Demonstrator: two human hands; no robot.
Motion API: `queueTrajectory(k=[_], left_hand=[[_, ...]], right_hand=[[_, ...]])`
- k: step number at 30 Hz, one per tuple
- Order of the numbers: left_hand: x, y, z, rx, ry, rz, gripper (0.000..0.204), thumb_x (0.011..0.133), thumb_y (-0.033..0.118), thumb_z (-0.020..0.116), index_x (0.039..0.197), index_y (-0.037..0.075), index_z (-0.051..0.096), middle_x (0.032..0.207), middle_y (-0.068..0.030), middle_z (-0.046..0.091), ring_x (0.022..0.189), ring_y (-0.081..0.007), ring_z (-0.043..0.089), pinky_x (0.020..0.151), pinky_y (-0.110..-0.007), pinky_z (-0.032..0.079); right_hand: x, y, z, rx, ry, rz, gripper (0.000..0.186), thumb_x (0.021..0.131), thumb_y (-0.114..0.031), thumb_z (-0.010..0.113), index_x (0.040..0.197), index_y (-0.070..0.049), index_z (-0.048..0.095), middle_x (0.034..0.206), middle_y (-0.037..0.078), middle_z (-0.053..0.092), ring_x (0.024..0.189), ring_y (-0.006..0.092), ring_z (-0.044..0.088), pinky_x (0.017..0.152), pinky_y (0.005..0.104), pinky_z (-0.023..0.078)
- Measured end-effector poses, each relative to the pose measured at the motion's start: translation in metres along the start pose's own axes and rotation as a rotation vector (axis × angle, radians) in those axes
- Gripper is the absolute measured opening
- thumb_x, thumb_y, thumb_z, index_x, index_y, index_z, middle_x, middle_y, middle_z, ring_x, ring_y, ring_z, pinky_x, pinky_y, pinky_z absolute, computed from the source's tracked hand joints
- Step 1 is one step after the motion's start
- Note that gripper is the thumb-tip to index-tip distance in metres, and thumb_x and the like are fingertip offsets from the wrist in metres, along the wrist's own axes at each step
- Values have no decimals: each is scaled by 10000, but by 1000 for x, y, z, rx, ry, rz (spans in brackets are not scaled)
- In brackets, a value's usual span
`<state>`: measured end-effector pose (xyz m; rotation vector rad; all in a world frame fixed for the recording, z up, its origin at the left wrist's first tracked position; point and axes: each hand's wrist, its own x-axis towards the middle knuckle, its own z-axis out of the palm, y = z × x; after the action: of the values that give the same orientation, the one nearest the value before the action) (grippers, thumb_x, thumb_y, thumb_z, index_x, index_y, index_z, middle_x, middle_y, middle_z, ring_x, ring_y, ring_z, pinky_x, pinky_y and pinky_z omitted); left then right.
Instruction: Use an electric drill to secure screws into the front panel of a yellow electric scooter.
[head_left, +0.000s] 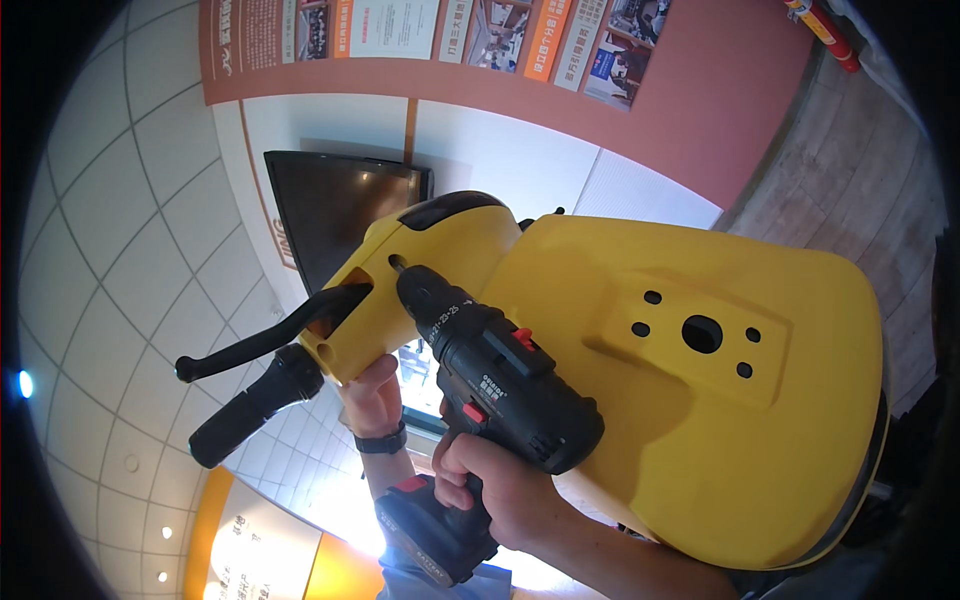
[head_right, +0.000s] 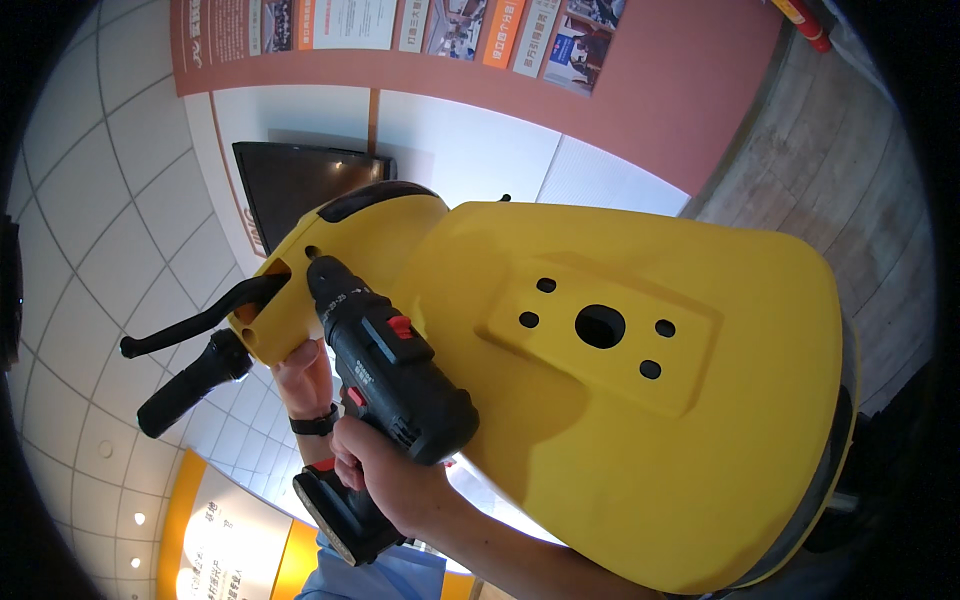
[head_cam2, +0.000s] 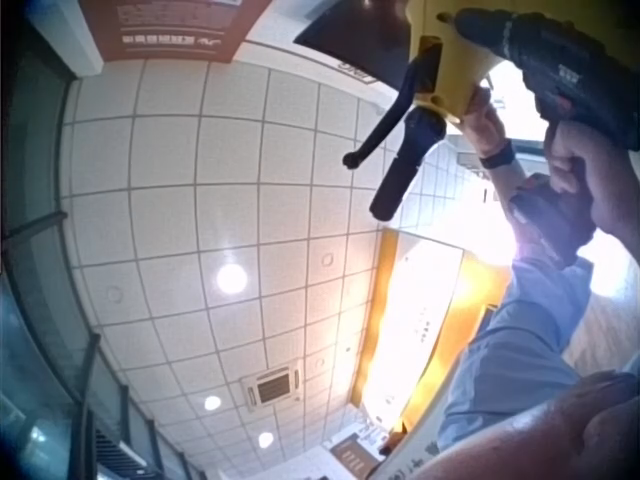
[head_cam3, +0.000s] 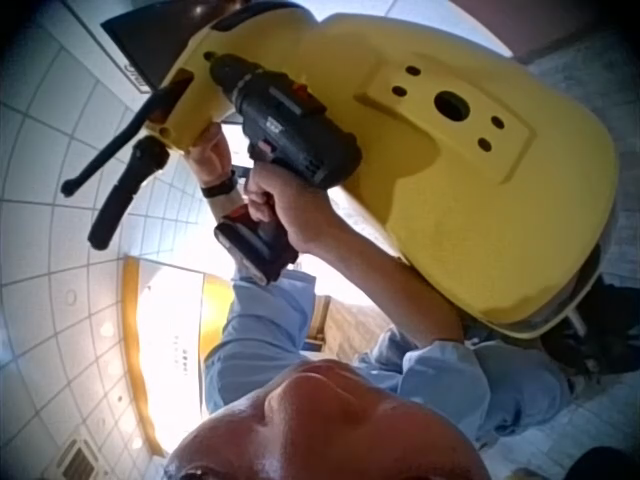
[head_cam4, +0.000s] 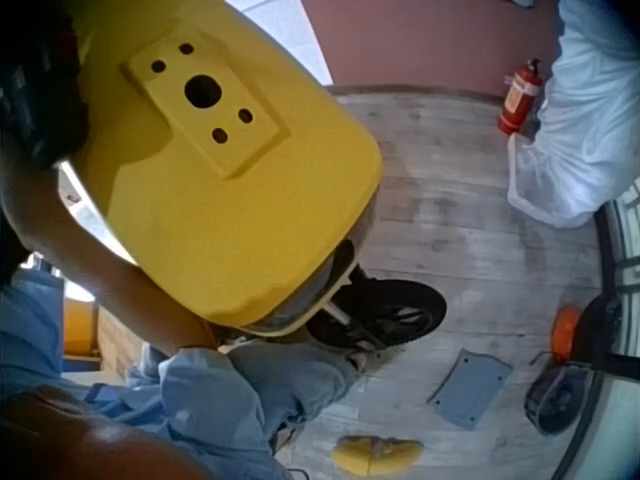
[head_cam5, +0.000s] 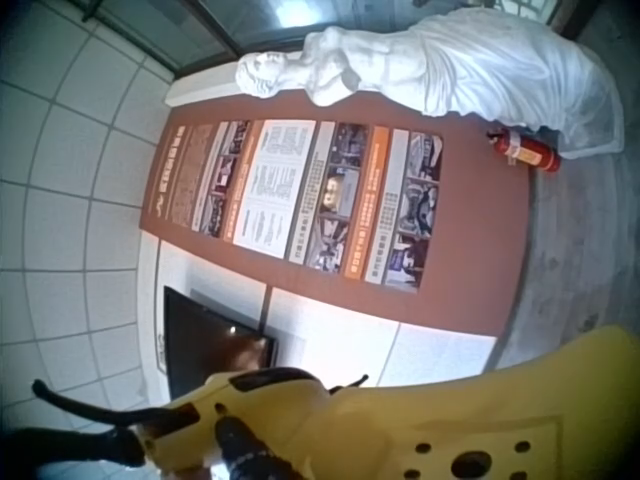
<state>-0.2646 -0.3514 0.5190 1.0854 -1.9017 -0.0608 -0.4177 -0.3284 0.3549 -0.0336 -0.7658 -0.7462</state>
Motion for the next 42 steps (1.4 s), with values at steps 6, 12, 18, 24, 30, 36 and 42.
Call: queueTrajectory(k=[6,12,18,24,30,36,42], left_hand=[[-1,0,3,31,16,-28,645,635,-87,602,1258,39,495,1146,-54,548,1117,-221,512,994,-359,384],[-2,-4,6,106,42,6,583,686,-55,628,1248,29,498,1141,-50,547,1088,-209,522,970,-335,400],[0,1,16,58,30,-29,579,695,-37,658,1248,21,494,1153,-53,545,1098,-210,520,987,-344,390],[-1,-3,20,37,52,2,600,693,-20,672,1260,29,482,1158,-61,547,1111,-217,521,998,-349,385],[0,-6,15,27,61,-21,604,683,-9,680,1253,36,487,1148,-58,552,1093,-208,528,948,-338,419],[0,-1,26,27,41,-32,589,682,-8,676,1242,45,499,1134,-50,559,1056,-187,536,893,-310,438],[-2,-4,23,-1,52,-20,603,683,-14,682,1251,50,492,1150,-56,561,1104,-206,529,967,-343,419]], right_hand=[[-1,-2,-1,5,-12,-2,186,824,-165,552,662,-108,482,554,12,448,489,94,427,532,261,392],[-3,-8,5,18,21,14,128,813,-133,553,704,-109,488,567,8,439,486,95,427,523,262,394],[-3,-10,9,79,52,3,82,810,-102,554,750,-99,498,585,2,425,482,97,423,513,264,389],[-1,0,2,8,5,-76,66,833,-104,554,878,-88,508,582,-1,454,487,85,437,512,253,391],[-5,1,13,-325,126,-265,150,912,-179,592,945,-54,517,594,24,512,472,90,461,488,247,393],[-3,-3,17,-315,175,-265,296,900,-378,641,915,-94,560,575,-3,527,472,64,527,493,214,460],[-3,-7,16,-280,181,-245,300,915,-377,618,922,-82,566,575,11,533,456,72,521,483,218,454]])
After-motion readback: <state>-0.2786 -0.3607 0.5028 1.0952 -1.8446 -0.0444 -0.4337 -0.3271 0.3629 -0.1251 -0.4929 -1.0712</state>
